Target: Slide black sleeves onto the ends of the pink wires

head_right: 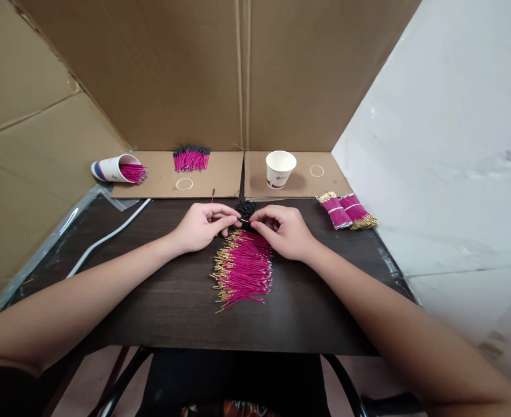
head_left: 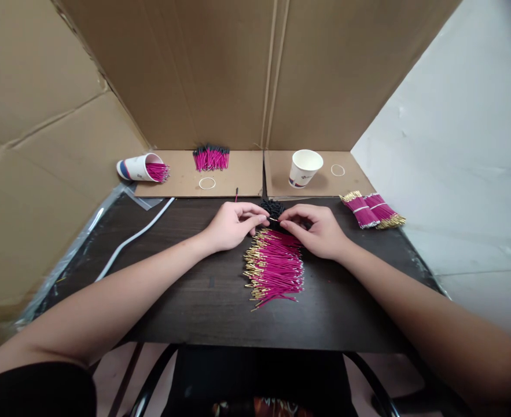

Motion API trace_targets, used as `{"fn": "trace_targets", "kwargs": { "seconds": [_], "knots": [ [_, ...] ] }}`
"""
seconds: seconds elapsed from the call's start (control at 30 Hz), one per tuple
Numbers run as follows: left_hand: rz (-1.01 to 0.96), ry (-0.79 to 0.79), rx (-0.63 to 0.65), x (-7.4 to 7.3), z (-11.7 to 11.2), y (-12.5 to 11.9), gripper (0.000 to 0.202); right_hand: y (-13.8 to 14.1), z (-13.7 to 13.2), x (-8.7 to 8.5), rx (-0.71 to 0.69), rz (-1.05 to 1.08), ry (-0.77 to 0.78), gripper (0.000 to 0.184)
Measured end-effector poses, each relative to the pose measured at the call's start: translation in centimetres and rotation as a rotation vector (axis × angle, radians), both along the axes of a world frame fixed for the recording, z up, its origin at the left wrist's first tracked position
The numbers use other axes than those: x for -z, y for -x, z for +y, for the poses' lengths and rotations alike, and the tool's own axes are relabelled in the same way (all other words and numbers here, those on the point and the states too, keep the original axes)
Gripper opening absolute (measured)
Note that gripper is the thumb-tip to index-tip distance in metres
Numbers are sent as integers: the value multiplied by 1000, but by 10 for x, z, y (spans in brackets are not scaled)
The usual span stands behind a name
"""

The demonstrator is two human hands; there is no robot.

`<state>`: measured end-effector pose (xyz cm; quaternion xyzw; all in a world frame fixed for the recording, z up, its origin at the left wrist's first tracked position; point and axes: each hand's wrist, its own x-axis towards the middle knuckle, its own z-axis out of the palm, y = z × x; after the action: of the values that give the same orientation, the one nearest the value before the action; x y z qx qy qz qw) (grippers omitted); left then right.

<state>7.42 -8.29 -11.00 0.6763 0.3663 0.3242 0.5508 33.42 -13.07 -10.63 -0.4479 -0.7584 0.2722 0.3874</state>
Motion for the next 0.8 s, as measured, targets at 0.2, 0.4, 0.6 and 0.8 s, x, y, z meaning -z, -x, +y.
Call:
{"fn": "trace_targets", "kwargs": {
  "seconds": [0.2,0.4,0.6,0.8],
  "knots": [
    [11,-23,1,1,-2,0,31,1,-1,1,-15,9,2,22],
    [54,-117,14,0,-7,0,27,5,-3,1,13,79,59,24],
    [93,-157,12,-1,-9,-1,25,8,-6,-1,-7,96,45,22],
    [101,-150,13,-2,-8,-1,25,7,-6,0,-9,66,25,22]
  ]
}}
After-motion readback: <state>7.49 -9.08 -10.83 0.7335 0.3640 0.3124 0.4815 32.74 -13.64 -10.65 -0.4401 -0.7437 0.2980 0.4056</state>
